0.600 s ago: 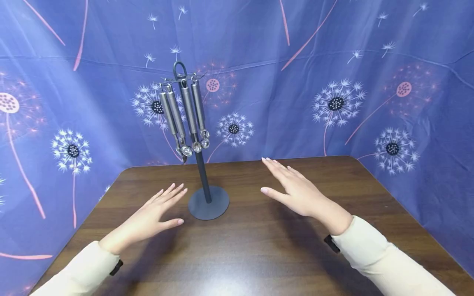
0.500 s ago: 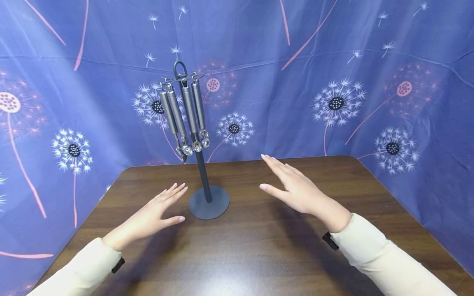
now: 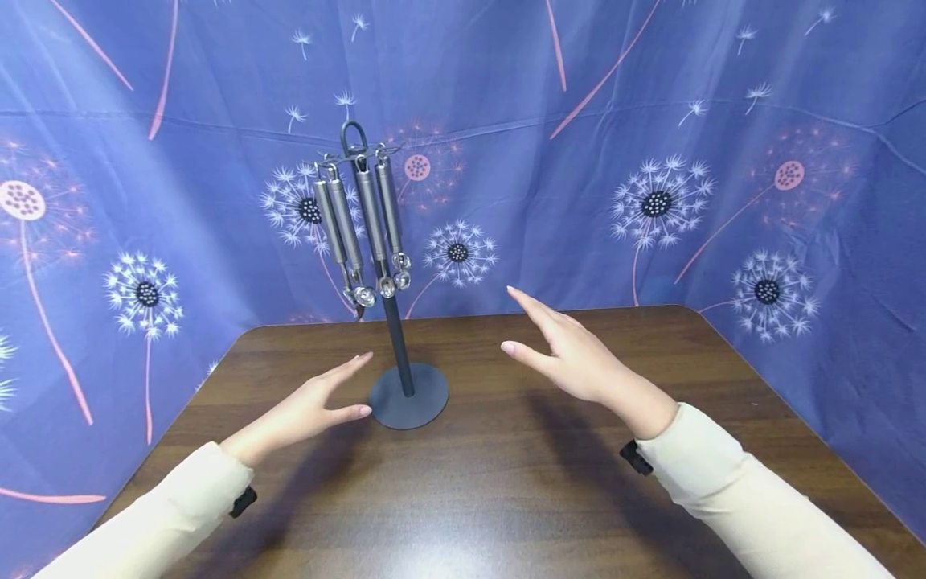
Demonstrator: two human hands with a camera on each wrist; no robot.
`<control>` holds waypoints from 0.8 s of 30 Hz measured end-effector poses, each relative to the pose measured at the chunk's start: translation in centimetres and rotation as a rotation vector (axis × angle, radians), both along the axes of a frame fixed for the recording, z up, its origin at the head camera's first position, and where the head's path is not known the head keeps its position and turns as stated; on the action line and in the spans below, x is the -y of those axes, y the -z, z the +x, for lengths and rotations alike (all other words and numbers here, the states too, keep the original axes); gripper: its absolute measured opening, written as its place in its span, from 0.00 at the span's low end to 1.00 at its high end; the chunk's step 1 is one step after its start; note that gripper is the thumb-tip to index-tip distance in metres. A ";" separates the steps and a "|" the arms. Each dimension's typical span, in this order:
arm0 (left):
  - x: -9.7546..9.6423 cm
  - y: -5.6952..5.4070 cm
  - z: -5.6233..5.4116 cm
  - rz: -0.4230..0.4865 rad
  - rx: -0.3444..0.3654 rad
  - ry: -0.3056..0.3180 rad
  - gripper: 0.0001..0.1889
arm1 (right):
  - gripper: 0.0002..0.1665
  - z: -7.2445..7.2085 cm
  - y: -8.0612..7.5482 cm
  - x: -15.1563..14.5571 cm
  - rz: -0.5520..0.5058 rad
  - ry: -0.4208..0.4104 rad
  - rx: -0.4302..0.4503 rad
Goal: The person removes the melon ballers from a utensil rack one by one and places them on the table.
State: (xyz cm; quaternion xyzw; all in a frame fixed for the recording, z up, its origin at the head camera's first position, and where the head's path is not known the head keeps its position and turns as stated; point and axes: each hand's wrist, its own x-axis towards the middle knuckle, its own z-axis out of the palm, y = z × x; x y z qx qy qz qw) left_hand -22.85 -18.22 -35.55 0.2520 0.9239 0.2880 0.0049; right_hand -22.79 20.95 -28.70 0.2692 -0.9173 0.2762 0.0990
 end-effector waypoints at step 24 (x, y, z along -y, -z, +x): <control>1.4 -3.1 -0.9 0.089 0.083 -0.048 0.40 | 0.38 -1.6 -1.6 1.9 -0.214 -0.035 -0.040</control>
